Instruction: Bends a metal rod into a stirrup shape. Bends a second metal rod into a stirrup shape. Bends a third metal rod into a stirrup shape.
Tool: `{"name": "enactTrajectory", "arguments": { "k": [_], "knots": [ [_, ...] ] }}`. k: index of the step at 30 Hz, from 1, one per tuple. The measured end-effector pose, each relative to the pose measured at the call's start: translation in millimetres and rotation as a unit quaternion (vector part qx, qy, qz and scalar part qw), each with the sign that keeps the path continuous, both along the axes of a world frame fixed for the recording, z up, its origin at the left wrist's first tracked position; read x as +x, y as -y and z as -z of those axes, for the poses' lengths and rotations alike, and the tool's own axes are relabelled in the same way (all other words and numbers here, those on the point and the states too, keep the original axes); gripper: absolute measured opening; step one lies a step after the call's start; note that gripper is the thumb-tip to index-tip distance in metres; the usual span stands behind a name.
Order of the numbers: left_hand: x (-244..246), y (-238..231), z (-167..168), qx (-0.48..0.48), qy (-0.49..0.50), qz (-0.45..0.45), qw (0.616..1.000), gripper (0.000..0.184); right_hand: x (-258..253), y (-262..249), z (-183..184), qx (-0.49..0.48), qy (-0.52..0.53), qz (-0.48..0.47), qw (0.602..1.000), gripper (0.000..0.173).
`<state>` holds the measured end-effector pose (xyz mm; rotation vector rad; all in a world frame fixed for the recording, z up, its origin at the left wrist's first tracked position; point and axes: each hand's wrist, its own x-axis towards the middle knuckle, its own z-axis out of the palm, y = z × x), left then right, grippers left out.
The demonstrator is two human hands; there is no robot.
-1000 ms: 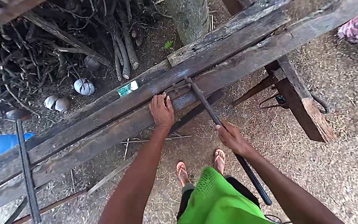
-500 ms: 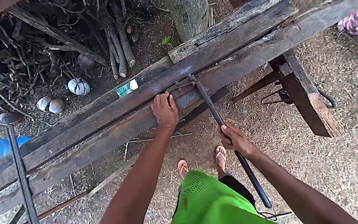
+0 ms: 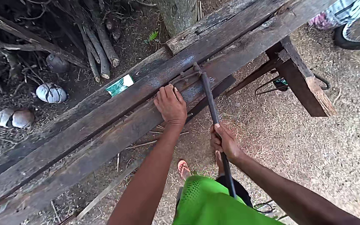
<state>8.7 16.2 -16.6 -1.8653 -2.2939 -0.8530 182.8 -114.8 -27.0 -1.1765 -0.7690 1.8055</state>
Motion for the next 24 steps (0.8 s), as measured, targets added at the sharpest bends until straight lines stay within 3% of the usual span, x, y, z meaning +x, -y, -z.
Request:
{"name": "enactTrajectory", "arguments": {
  "k": [4,8,12,15,18,24],
  "knots": [
    [0,1,2,0.001,-0.002,0.003,1.0,0.029,-23,2,4,0.012,0.025,0.028,0.999,0.037],
    [0,1,0,-0.011,0.006,0.008,1.0,0.032,3,4,3,0.018,0.078,-0.023,0.997,0.037],
    [-1,3,-5,-0.015,0.019,0.013,1.0,0.034,32,40,11,0.018,0.183,-0.075,0.98,0.038],
    [0,3,-5,-0.012,0.018,0.005,1.0,0.033,51,66,19,0.036,0.29,-0.098,0.951,0.044],
    [1,5,-4,-0.006,0.02,0.002,1.0,0.033,64,73,10,0.06,0.423,-0.119,0.896,0.05],
    [2,5,-2,0.008,0.001,0.0,1.0,0.035,97,51,-7,0.078,0.514,-0.162,0.839,0.054]
  ]
}}
